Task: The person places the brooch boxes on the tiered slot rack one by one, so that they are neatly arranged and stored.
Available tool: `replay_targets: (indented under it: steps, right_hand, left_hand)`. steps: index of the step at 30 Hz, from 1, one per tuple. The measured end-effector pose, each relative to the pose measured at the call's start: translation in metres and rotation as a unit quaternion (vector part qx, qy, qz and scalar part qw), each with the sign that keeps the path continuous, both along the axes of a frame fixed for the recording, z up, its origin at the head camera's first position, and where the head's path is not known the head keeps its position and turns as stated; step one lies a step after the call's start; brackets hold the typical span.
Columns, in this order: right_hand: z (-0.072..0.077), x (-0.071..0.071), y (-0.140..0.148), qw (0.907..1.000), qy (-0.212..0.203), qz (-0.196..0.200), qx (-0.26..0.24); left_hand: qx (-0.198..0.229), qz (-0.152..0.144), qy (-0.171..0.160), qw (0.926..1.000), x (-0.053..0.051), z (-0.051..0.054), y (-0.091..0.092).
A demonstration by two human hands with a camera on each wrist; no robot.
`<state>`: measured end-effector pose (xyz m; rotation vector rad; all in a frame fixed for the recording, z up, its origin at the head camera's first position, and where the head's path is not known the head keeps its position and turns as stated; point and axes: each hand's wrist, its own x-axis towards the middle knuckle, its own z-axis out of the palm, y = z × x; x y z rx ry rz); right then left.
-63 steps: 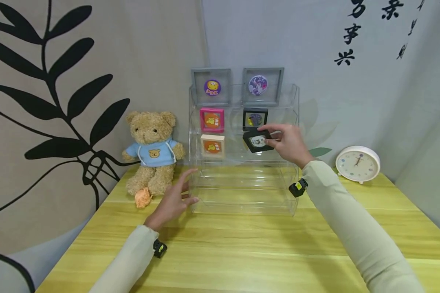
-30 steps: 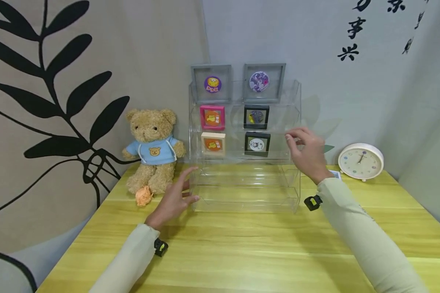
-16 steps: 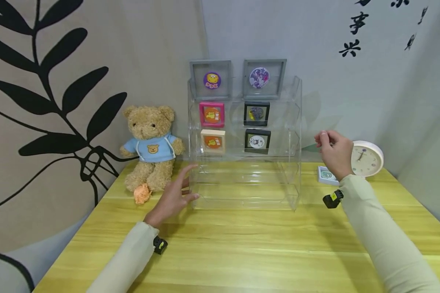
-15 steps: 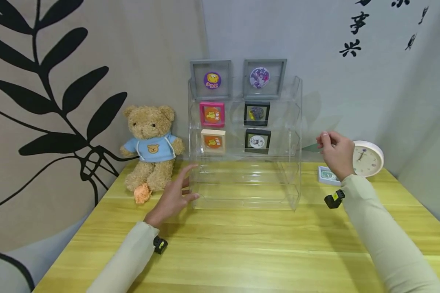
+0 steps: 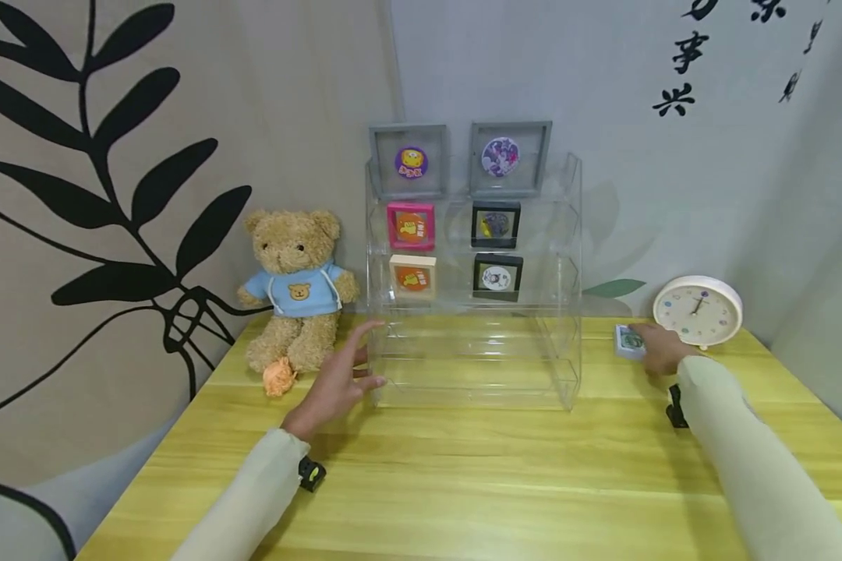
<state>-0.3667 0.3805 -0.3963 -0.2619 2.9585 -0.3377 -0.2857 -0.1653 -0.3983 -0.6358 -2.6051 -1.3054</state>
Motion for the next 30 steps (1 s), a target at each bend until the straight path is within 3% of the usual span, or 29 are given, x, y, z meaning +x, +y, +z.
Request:
replay_targets:
  steps: [4, 10, 15, 20, 24, 30]
  right_hand:
    - [0.002, -0.001, -0.002, 0.9997, 0.025, -0.007, 0.002]
    - [0.013, 0.002, -0.005, 0.9992, -0.022, -0.018, -0.028]
    - [0.014, 0.012, -0.004, 0.9978, -0.020, -0.020, -0.060]
    - [0.011, 0.023, -0.003, 0.9936, 0.000, -0.021, -0.111]
    - [0.013, 0.033, -0.003, 0.9774, 0.021, -0.032, -0.208]
    - [0.026, 0.050, -0.005, 0.9300, 0.043, -0.032, -0.364]
  left_hand:
    - [0.007, -0.001, -0.012, 0.9999, 0.002, 0.001, -0.003]
    - [0.009, 0.000, -0.007, 0.9999, 0.005, 0.003, -0.007]
    - [-0.009, 0.016, 0.007, 0.9998, 0.004, 0.005, -0.005]
    - [-0.018, 0.022, 0.001, 0.9996, 0.002, 0.004, -0.001]
    - [-0.018, 0.018, 0.008, 0.9996, 0.001, 0.001, 0.001]
    - [-0.025, 0.011, 0.027, 0.9993, 0.001, 0.000, 0.004]
